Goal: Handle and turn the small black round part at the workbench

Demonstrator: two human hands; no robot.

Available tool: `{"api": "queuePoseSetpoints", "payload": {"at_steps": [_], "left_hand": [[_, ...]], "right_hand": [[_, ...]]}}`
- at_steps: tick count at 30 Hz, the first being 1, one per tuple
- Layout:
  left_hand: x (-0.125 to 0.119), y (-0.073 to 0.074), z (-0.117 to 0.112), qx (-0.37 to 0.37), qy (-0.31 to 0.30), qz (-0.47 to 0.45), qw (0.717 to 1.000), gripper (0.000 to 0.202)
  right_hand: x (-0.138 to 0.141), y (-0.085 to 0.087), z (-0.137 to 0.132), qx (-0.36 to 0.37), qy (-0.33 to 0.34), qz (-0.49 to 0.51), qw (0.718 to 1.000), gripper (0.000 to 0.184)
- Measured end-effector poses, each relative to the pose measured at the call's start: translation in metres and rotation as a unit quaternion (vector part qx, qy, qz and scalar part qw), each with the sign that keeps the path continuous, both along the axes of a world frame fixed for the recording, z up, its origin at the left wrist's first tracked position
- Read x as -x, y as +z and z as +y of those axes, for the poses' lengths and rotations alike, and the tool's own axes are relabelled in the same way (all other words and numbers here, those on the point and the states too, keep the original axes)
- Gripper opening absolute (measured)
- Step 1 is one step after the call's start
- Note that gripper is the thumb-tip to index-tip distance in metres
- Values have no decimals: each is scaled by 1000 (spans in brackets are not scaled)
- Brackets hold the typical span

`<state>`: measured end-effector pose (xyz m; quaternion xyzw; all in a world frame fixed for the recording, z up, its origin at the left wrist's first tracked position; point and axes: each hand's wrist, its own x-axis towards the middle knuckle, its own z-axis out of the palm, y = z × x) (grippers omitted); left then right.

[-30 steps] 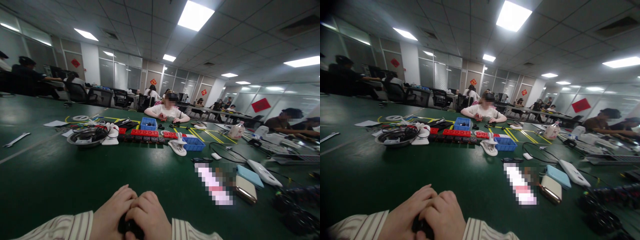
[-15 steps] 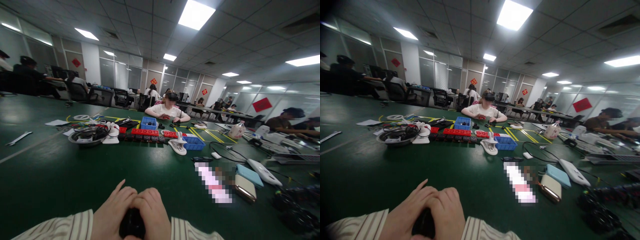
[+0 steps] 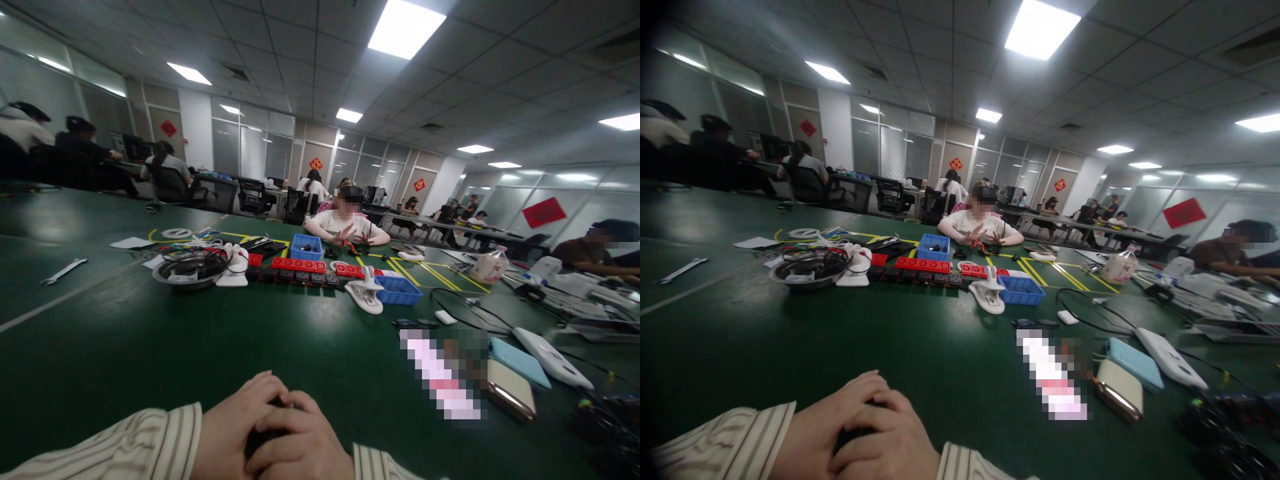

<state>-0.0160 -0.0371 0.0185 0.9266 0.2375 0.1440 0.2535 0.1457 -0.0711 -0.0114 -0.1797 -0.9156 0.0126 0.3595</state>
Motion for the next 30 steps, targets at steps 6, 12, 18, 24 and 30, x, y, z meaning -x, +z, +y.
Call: {"api": "queuePoseSetpoints", "payload": {"at_steps": [6,12,18,24,30], "left_hand": [[3,-8,-8,-65,2,-11,998,74],[0,-17,-21,-113,84,-11,990,58],[1,3,-16,-39,51,24,998,32],[-4,13,-7,-7,-6,27,1000,37],[1,-1,-2,-6,6,3,1000,62]], "right_hand": [[5,14,-10,-12,-45,44,998,36],[9,28,-22,46,-232,166,957,67],[15,16,-16,62,-284,98,952,64],[5,17,-8,16,-92,55,994,21],[3,17,-2,-53,8,59,997,31]]}}
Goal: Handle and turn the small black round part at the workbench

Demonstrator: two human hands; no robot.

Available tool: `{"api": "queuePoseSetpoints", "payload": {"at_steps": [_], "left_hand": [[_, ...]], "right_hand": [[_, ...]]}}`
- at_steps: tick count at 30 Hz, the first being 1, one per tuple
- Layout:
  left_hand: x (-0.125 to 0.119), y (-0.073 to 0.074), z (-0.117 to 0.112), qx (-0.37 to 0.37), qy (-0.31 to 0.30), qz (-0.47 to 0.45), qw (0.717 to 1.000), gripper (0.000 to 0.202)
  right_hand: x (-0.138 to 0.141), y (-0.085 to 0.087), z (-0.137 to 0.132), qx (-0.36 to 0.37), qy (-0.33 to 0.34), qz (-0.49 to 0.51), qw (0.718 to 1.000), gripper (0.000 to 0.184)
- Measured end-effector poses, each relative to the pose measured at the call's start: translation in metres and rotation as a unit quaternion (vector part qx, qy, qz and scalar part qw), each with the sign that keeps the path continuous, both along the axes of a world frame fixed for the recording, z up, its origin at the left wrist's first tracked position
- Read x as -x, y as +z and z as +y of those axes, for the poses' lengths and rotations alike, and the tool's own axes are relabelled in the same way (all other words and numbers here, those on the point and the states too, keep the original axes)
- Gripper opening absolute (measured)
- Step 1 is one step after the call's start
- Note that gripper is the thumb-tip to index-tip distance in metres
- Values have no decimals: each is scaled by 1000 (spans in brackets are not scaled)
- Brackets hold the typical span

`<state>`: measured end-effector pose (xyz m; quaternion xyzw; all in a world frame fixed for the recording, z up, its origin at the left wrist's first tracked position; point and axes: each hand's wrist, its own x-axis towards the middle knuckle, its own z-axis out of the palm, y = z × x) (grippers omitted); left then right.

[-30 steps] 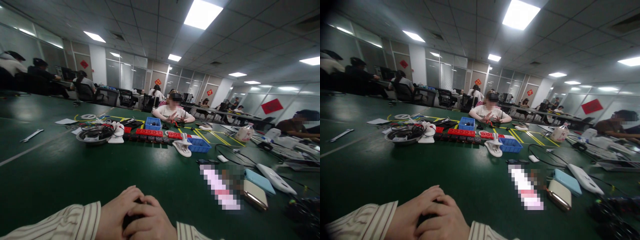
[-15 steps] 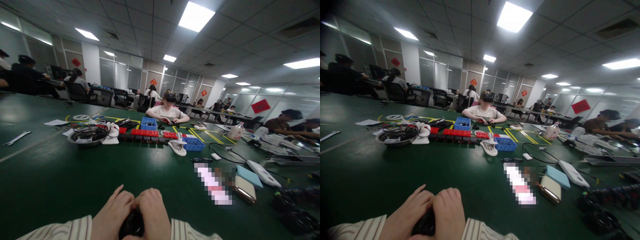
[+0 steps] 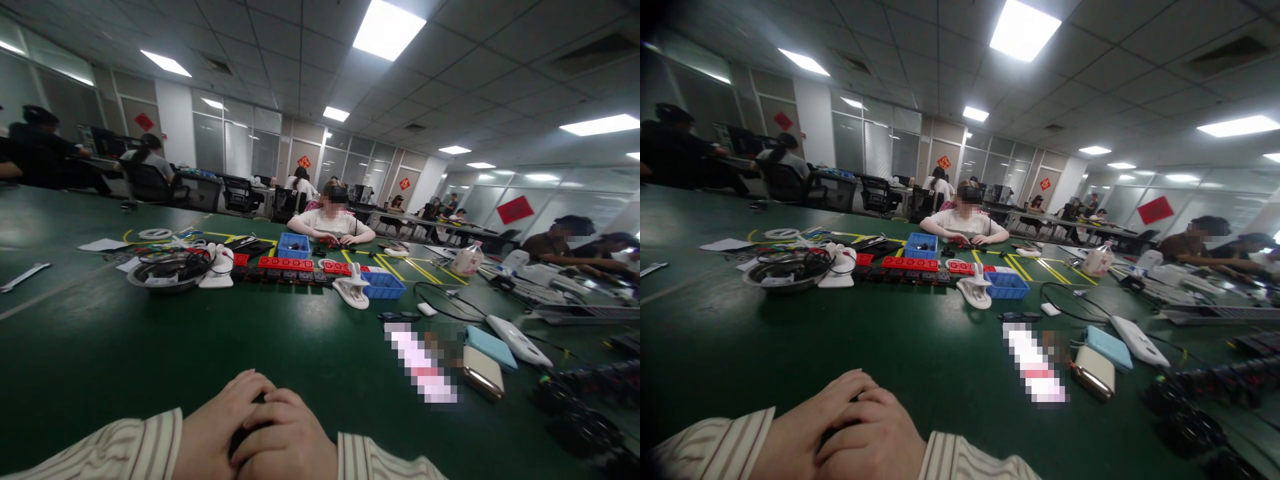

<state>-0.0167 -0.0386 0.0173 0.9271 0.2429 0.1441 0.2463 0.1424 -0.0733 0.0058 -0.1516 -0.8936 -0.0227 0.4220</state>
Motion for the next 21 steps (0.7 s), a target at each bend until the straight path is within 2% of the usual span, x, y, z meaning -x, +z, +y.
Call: {"api": "queuePoseSetpoints", "payload": {"at_steps": [3,6,9,13,16,18,21], "left_hand": [[5,-13,-3,-60,20,-29,998,81],[6,-20,-10,-121,55,-63,989,87],[3,-14,-19,-140,85,-65,984,67],[-2,0,-22,-92,99,-3,991,36],[-4,7,-14,-51,60,29,996,32],[-4,9,-8,-23,27,35,999,33],[-4,12,-2,15,-10,37,999,33]], "right_hand": [[2,8,-7,12,-31,38,999,30],[3,15,-15,71,-102,65,990,48],[4,16,-19,115,-176,95,973,64],[7,9,-17,109,-224,103,963,64],[5,4,-14,125,-196,43,972,39],[2,-1,-10,113,-143,-8,983,22],[-1,-9,-2,62,-53,-63,995,10]]}}
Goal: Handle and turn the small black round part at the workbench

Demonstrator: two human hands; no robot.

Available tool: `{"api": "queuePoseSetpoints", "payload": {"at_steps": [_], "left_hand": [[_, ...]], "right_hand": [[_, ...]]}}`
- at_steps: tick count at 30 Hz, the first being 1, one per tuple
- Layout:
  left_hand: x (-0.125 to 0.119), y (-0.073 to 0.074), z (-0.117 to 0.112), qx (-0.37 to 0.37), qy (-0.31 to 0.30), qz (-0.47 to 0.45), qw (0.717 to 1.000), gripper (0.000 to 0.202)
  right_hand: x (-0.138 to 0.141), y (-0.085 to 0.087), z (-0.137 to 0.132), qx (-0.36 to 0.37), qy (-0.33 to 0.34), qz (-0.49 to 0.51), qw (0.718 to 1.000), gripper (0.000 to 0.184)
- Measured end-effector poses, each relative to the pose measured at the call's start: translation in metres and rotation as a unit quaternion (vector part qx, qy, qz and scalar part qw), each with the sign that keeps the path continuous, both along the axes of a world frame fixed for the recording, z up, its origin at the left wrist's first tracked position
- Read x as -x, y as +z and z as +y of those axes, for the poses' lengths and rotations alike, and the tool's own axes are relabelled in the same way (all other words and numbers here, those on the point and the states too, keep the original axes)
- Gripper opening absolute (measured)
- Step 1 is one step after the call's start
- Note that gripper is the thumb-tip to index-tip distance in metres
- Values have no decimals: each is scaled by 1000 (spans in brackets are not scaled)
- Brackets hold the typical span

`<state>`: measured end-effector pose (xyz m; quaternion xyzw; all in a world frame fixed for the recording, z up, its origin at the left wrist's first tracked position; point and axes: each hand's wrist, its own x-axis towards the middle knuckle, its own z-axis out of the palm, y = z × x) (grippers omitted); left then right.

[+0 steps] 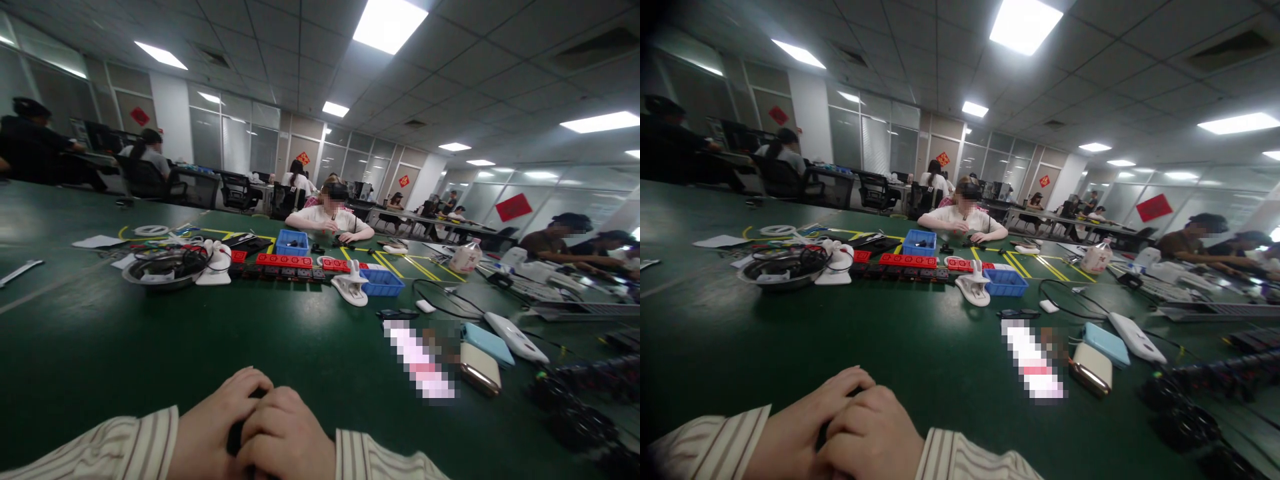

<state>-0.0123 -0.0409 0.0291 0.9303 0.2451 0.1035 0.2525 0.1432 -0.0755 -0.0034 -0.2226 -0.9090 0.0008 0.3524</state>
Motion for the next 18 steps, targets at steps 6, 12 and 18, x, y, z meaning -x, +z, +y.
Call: {"api": "queuePoseSetpoints", "payload": {"at_steps": [6,12,18], "left_hand": [[2,-5,0,-9,11,-37,999,64],[3,-3,-11,-65,51,-57,995,59],[1,-4,-20,-95,81,-61,990,35]], "right_hand": [[3,9,0,-41,45,25,998,28],[7,33,-20,-12,-109,178,978,54],[9,14,-15,43,-215,149,964,64]]}}
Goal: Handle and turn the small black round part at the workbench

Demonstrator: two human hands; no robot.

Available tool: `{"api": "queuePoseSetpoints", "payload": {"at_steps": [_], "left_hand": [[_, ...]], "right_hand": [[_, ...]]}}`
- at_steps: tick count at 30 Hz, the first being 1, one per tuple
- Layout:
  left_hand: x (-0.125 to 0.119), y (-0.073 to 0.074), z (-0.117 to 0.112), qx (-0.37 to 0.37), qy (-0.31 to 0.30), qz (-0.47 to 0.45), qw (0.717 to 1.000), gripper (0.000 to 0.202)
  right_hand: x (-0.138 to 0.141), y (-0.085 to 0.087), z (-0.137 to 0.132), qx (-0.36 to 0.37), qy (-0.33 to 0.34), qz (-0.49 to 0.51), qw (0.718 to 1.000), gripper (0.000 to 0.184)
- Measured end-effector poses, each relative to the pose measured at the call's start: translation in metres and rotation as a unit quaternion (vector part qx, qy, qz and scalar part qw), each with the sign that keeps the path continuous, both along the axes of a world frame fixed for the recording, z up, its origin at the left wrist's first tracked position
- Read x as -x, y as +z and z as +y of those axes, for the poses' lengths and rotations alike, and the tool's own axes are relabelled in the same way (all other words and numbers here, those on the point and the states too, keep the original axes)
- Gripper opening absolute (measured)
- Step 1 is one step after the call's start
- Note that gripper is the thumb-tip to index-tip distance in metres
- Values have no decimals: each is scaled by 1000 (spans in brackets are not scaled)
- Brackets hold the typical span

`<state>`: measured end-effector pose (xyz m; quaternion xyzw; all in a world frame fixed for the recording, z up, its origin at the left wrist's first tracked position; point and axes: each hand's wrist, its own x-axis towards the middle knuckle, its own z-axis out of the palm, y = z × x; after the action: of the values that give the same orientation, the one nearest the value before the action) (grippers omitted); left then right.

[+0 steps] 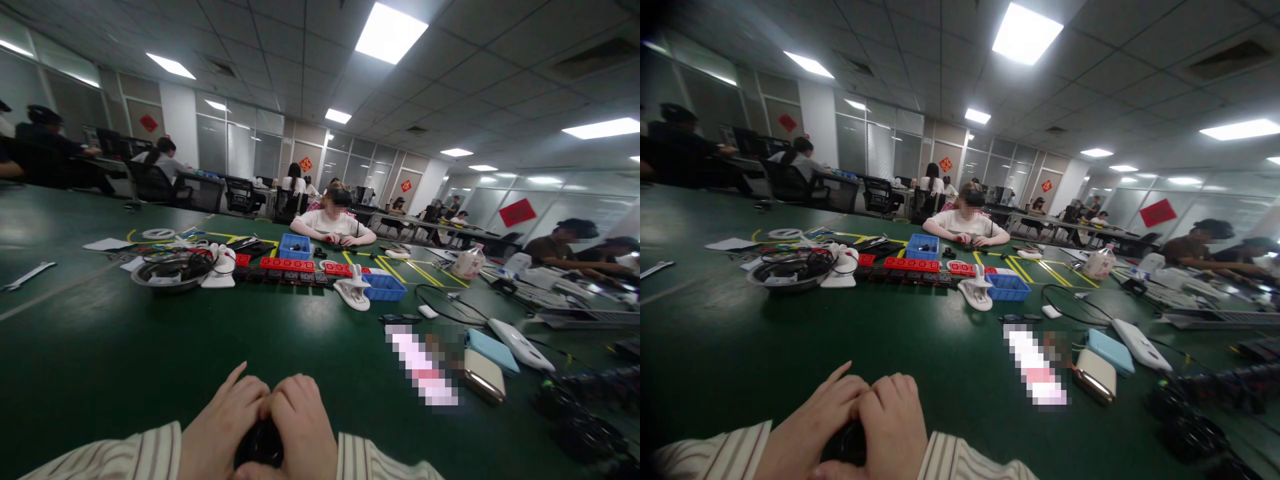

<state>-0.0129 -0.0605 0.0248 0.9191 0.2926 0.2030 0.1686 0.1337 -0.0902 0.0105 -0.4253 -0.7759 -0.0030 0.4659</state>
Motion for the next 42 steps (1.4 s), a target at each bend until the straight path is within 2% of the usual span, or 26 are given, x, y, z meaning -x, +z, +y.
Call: {"api": "queuePoseSetpoints", "payload": {"at_steps": [2,5,7,10,12,16,18,20,24,27,32,38,42], "left_hand": [[0,0,3,-10,-9,21,1000,27],[1,0,10,-5,-50,43,998,20],[2,-1,14,15,-72,48,996,28],[2,-2,18,49,-80,39,995,54],[1,-1,19,74,-97,38,992,64],[1,4,16,77,-102,35,991,67],[1,5,13,66,-83,28,994,69],[1,4,10,57,-70,19,996,69],[1,0,4,26,-40,-19,999,57],[0,-3,2,27,-33,-13,999,42],[-1,-1,10,74,-53,29,995,35],[-2,6,12,113,-83,45,989,40],[0,6,10,113,-96,31,988,43]], "right_hand": [[-1,-4,3,19,14,-26,999,52],[-4,-9,8,13,69,-69,995,32],[-6,-14,13,3,125,-113,986,25],[-6,-23,19,-12,215,-193,957,14],[-5,-25,22,-31,245,-224,943,14],[-6,-11,17,-87,225,-192,951,20],[-6,0,11,-109,193,-141,965,24],[-6,5,6,-100,144,-100,979,30],[-4,-4,3,-55,11,-82,995,62],[-3,-12,5,-48,-22,-87,995,72],[-6,-5,4,-66,17,-77,995,60],[-14,5,3,-64,159,-111,979,29],[-13,6,5,-81,212,-134,965,29]]}}
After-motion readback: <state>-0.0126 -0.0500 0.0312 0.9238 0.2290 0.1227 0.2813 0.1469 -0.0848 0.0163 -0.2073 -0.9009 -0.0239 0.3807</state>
